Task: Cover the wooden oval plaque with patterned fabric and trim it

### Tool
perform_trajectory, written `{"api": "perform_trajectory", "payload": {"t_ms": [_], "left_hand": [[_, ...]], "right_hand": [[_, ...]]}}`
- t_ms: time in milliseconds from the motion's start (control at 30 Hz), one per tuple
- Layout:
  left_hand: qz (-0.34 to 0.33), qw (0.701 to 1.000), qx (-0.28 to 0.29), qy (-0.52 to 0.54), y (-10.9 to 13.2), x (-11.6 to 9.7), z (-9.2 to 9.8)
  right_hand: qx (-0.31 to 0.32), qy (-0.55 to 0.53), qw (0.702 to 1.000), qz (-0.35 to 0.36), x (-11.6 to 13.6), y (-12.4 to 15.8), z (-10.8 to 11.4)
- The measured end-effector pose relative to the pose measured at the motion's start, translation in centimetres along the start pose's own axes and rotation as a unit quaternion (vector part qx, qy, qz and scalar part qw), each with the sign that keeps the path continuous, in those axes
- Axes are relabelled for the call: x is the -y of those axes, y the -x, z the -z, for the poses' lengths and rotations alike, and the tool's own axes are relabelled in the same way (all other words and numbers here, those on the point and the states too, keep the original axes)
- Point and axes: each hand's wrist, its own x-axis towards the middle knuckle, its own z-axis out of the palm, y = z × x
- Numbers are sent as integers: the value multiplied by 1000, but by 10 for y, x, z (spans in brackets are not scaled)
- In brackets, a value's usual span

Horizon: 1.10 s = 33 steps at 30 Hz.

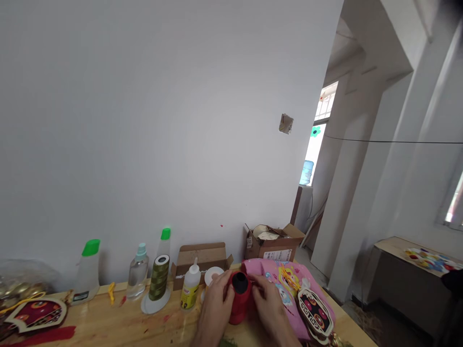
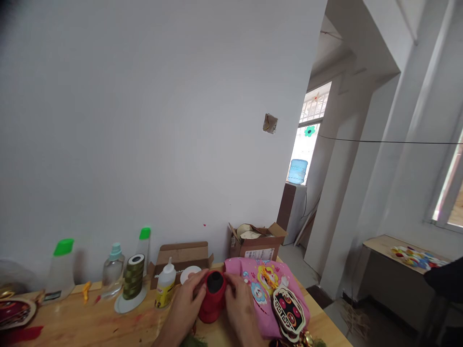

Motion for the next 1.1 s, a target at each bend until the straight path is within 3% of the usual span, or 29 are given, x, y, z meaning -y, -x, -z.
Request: {"api": "perform_trajectory", "payload": {"t_ms": [300,467,700,933,1100], "left_hand": [[-25,997,32,-72,10,-1,-4],[-15,996,35,-85,14,0,-6],[3,998,37,-41,21,5,-5],[23,998,41,49,21,11,15],[33,989,54,132,8,7,40]], "right_hand": [[-6,72,995,70,-11,23,-19],[-21,78,993,87,-13,28,-17],[13,35,997,61,-2,17,-8],[88,-86,992,29,20,-6,2],[69,-193,979,-5,49,-10,35]]}}
